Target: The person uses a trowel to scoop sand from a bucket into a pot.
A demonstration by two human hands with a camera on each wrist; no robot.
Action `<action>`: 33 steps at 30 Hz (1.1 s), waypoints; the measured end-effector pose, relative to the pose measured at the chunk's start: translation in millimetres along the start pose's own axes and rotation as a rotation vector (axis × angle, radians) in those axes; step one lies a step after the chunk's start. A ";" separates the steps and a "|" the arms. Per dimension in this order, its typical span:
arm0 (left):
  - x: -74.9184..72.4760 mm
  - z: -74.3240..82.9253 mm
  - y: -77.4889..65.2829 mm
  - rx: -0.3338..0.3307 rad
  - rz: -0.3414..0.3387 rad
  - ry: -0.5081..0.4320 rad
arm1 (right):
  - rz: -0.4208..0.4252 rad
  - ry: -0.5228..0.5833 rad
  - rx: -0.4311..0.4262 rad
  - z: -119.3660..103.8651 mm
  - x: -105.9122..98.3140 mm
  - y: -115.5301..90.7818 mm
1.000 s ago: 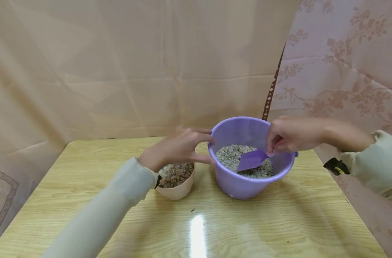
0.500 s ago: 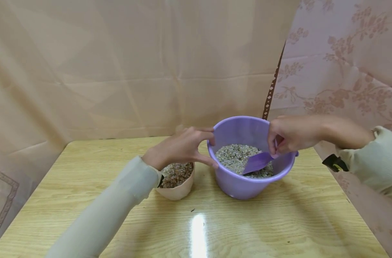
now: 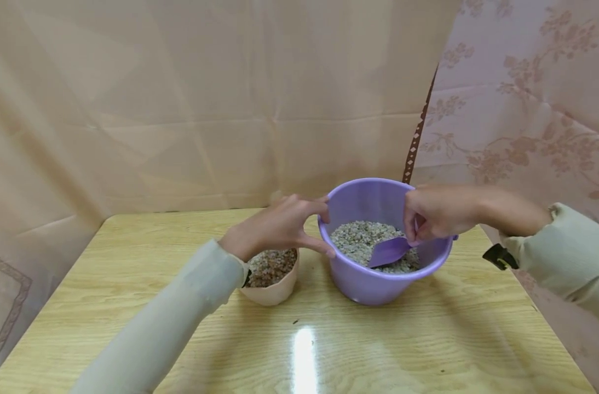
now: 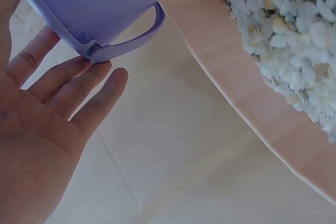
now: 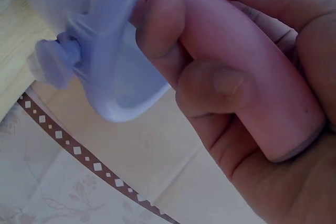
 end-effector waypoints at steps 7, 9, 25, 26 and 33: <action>0.4 -1.1 0.7 0.005 0.006 0.000 | 0.028 -0.059 -0.069 -1.2 6.4 12.0; 0.6 -0.8 0.9 0.010 0.006 -0.003 | 0.034 -0.062 -0.065 -0.8 6.8 12.7; 1.4 -0.1 -0.5 0.019 0.020 -0.003 | 0.072 -0.105 -0.083 3.8 19.3 18.1; 1.5 -0.5 -0.8 0.026 0.022 -0.013 | 0.073 -0.110 -0.084 4.1 19.8 17.9; 0.3 -3.7 -3.9 0.049 0.007 -0.065 | 0.076 -0.103 -0.101 7.2 22.0 18.1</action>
Point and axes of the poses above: each hand's wrist, its own y-axis towards the middle knuckle, its own x-axis out of the palm, z = x × y, the point moved 5 cm from there along y, towards the middle knuckle, and after that the axes turned 12 degrees about -x, right-handed, at the moved point
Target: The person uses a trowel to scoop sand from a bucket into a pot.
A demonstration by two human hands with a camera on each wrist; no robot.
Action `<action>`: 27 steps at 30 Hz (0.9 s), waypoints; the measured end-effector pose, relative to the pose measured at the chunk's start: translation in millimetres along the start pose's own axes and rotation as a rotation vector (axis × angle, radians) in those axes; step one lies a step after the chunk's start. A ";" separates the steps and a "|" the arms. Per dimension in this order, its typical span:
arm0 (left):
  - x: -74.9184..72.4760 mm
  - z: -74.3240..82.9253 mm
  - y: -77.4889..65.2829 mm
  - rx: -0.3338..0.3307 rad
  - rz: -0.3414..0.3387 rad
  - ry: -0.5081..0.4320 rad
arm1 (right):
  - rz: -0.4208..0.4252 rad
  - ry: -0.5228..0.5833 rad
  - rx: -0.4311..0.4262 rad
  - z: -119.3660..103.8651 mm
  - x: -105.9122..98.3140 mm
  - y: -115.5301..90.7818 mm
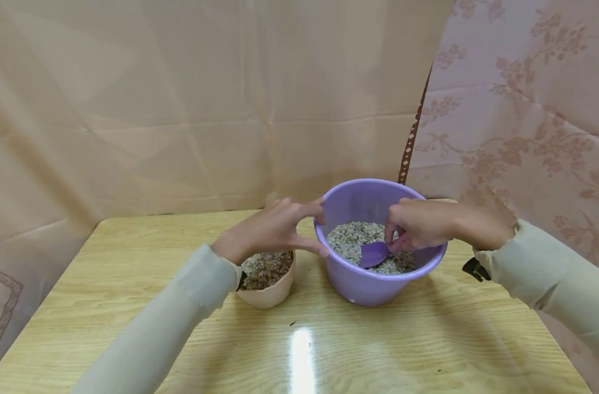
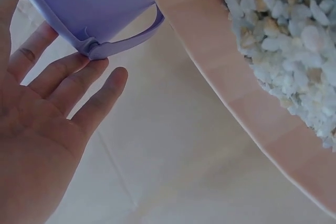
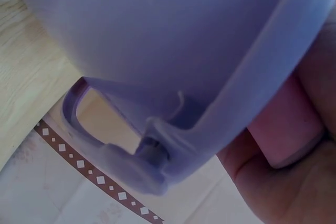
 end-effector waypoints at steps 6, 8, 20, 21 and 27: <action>0.7 -1.4 1.4 -0.007 -0.007 0.008 | 0.007 -0.019 -0.013 -1.0 -2.2 -0.8; 1.0 -1.7 2.0 -0.008 -0.004 0.010 | 0.011 -0.026 -0.020 -1.4 -2.5 -1.0; 1.2 -0.1 2.9 -0.018 -0.007 0.017 | 0.057 -0.030 -0.086 0.7 1.7 -2.7; 1.0 0.1 2.8 -0.021 -0.007 0.020 | 0.062 -0.025 -0.091 1.0 2.2 -3.3; 0.8 0.9 2.4 -0.022 -0.004 0.025 | 0.094 0.012 -0.102 5.1 7.5 -4.8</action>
Point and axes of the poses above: each hand's wrist, its own y-axis towards the middle knuckle, its own x-axis out of the palm, z = x × y, the point moved 5 cm from there along y, towards the middle knuckle, and after that the axes turned 12 degrees about -x, right-handed, at the moved point
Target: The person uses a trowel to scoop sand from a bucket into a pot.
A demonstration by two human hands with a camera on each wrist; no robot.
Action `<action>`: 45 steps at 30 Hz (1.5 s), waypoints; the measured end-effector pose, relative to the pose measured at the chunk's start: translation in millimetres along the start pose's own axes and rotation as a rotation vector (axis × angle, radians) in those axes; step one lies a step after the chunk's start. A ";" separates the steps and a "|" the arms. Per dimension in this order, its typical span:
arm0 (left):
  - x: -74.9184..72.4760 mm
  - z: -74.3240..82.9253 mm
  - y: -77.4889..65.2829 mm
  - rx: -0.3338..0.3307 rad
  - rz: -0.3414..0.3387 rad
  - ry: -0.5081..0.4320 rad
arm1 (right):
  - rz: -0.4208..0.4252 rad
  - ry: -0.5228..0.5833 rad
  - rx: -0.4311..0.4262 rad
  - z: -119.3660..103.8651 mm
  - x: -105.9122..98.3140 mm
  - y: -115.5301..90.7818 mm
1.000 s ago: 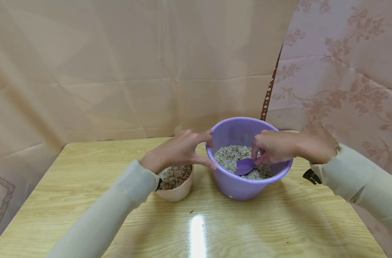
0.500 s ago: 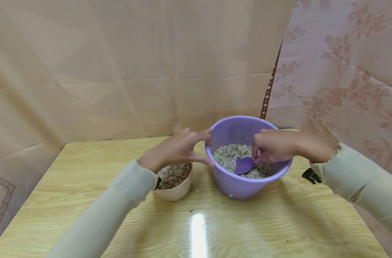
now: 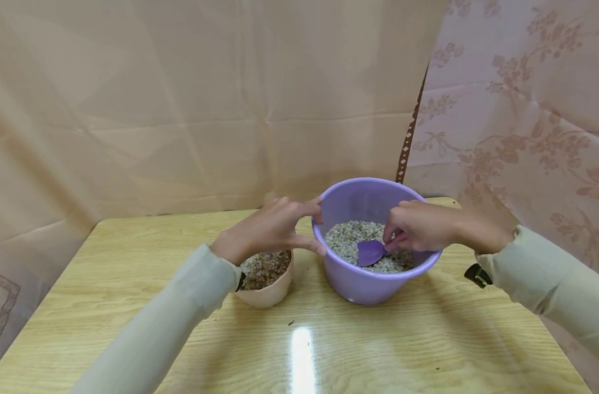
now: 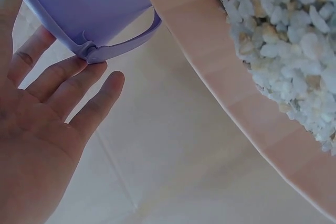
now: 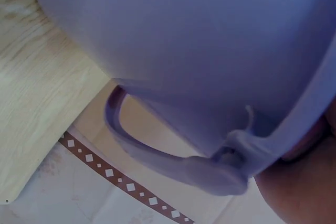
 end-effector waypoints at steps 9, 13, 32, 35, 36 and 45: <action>1.5 -1.1 -0.6 0.014 0.001 -0.015 | 0.013 0.015 0.005 7.5 5.7 0.7; 1.3 -1.8 -0.2 0.017 0.002 -0.015 | 0.021 0.038 -0.003 9.1 5.0 0.8; -0.1 -1.5 -1.1 0.017 -0.006 -0.019 | 0.056 0.043 -0.040 7.7 4.1 -0.3; -0.7 -1.0 -0.6 0.008 -0.004 -0.005 | 0.059 0.041 -0.032 7.5 3.7 0.1; -1.0 -0.9 -0.7 0.006 -0.003 -0.002 | 0.058 0.044 -0.026 7.4 3.5 0.2; -2.5 -0.1 0.0 0.006 -0.007 0.018 | 0.063 0.066 0.008 8.2 4.8 0.3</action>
Point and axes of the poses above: each hand's wrist, its own y-axis towards the middle knuckle, its own x-axis out of the palm, z = x × y, the point moved 5 cm from there along y, towards the middle knuckle, and after that the axes turned 12 degrees about -x, right-handed, at the moved point
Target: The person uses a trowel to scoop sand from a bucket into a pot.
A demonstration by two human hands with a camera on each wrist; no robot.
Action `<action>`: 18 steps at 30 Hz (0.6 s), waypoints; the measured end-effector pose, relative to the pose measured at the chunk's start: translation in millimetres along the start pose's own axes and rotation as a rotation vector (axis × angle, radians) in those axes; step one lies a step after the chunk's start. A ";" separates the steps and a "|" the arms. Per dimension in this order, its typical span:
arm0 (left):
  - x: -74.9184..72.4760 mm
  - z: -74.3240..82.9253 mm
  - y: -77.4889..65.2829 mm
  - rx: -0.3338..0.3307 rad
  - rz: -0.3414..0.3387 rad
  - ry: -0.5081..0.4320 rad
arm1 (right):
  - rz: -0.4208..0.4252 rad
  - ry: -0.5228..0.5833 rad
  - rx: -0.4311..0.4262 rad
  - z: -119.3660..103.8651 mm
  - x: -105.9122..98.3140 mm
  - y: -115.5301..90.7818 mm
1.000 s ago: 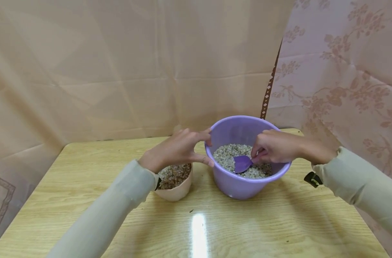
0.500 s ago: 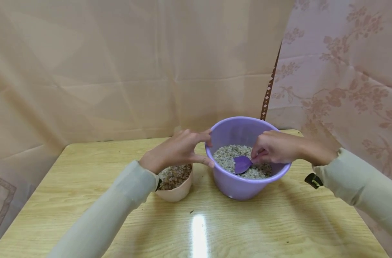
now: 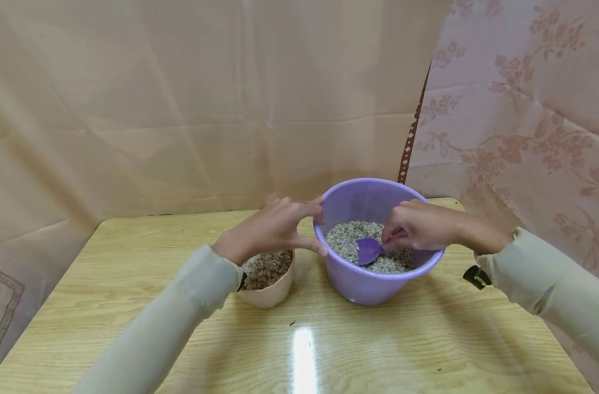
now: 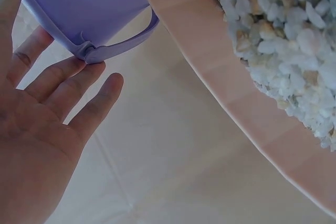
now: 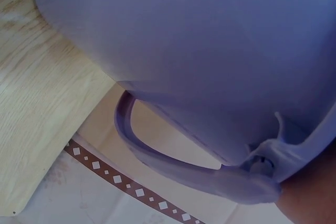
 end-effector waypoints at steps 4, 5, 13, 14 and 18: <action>0.1 0.2 -1.4 -0.001 -0.004 -0.005 | 0.000 0.004 0.000 -0.9 0.9 0.1; 0.2 0.0 -1.4 -0.001 -0.005 -0.009 | 0.000 0.005 0.001 -0.9 1.0 0.0; 0.8 -0.3 -1.7 0.010 -0.004 -0.021 | 0.012 0.029 -0.007 -2.5 0.4 0.3; 0.7 -0.3 -1.7 0.013 -0.001 -0.022 | 0.018 0.034 -0.012 -2.6 0.1 0.6; 0.4 -0.2 -1.6 0.020 0.010 -0.022 | 0.036 0.050 -0.024 -3.1 -0.6 1.5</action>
Point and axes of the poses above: each hand's wrist, its own y-axis towards the middle knuckle, its own x-axis out of the palm, z = x × y, the point moved 5 cm from there along y, towards the middle knuckle, and after that the axes turned 12 degrees about -x, right-handed, at the moved point
